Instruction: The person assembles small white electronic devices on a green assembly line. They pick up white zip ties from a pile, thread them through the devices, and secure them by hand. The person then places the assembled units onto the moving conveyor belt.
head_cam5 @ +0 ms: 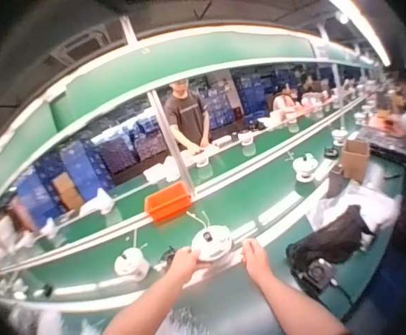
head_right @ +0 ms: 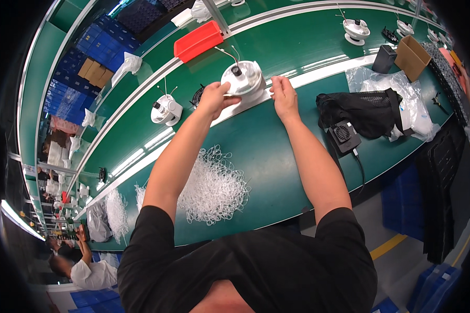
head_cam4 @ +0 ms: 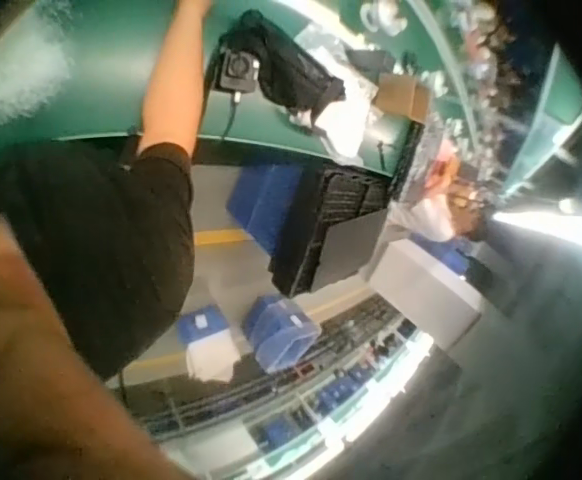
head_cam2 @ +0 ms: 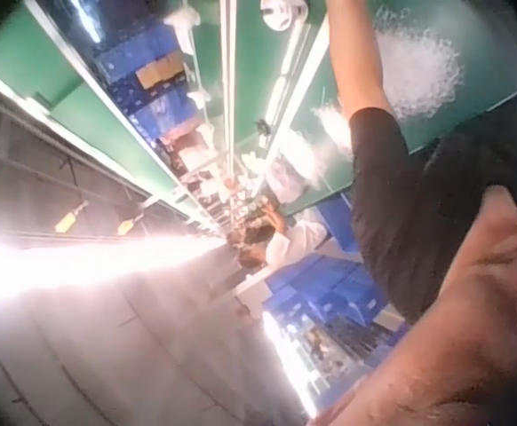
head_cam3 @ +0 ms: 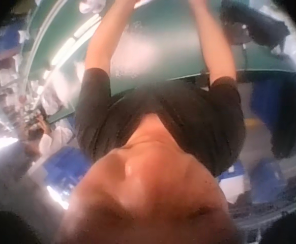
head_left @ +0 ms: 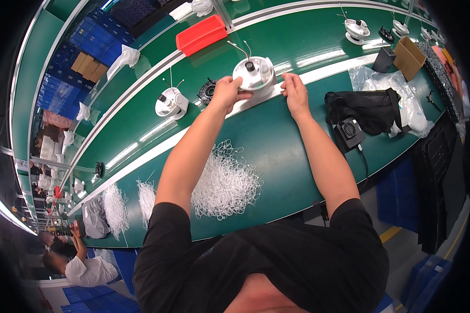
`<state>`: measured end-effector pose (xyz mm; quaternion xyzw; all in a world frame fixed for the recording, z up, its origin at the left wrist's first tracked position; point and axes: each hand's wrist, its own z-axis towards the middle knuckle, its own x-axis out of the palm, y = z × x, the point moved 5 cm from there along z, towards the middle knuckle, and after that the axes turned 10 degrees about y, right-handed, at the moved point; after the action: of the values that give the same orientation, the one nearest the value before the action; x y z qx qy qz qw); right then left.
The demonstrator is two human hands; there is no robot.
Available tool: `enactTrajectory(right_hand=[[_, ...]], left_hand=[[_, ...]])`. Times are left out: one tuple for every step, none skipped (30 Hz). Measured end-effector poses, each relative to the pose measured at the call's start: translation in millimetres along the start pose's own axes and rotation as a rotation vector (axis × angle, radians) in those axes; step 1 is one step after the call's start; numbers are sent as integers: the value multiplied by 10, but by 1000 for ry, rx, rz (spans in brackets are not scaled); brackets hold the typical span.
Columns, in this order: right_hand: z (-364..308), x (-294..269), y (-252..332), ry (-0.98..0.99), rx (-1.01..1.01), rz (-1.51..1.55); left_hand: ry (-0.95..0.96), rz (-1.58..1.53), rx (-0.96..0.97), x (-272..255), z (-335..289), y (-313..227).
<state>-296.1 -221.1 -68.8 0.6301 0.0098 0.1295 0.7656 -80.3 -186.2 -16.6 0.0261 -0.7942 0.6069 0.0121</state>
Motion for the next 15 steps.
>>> enactTrajectory(right_hand=[[-3, 12, 10, 29, 4, -49], [1, 15, 8, 54, 8, -99], [-1, 38, 2, 58, -4, -87], [37, 54, 17, 73, -24, -77], [17, 54, 4, 83, -27, -67], [6, 77, -9, 95, -30, -55], [22, 88, -11, 99, -24, -48], [42, 59, -84, 94, -21, -24], [35, 28, -132, 95, -17, -26], [43, -1, -138, 97, -17, -26], [41, -17, -138, 92, -18, -61], [53, -11, -118, 93, -26, -93], [32, -3, -144, 111, -13, -89], [27, 14, -140, 116, -7, -90], [15, 33, -78, 120, -11, -128]], left_hand=[[-46, -43, -10, 15, 127, -24], [-71, -124, 27, 66, 229, -51], [-103, -132, 28, 32, 352, -2], [-136, -140, 29, -28, 455, 40], [-142, -166, 57, -29, 476, 72], [-150, -191, 86, -48, 480, 104], [-162, -216, 116, -92, 472, 126], [-144, -175, 106, -86, 441, 145], [-107, -2, 59, -23, 286, 128], [-66, 172, 14, 53, 86, 51], [35, 450, 25, 110, -101, -17], [156, 624, -29, 83, -216, 20], [274, 827, -2, 82, -401, 57], [394, 1034, 33, 121, -634, 48], [398, 1147, 26, 150, -845, 25]])
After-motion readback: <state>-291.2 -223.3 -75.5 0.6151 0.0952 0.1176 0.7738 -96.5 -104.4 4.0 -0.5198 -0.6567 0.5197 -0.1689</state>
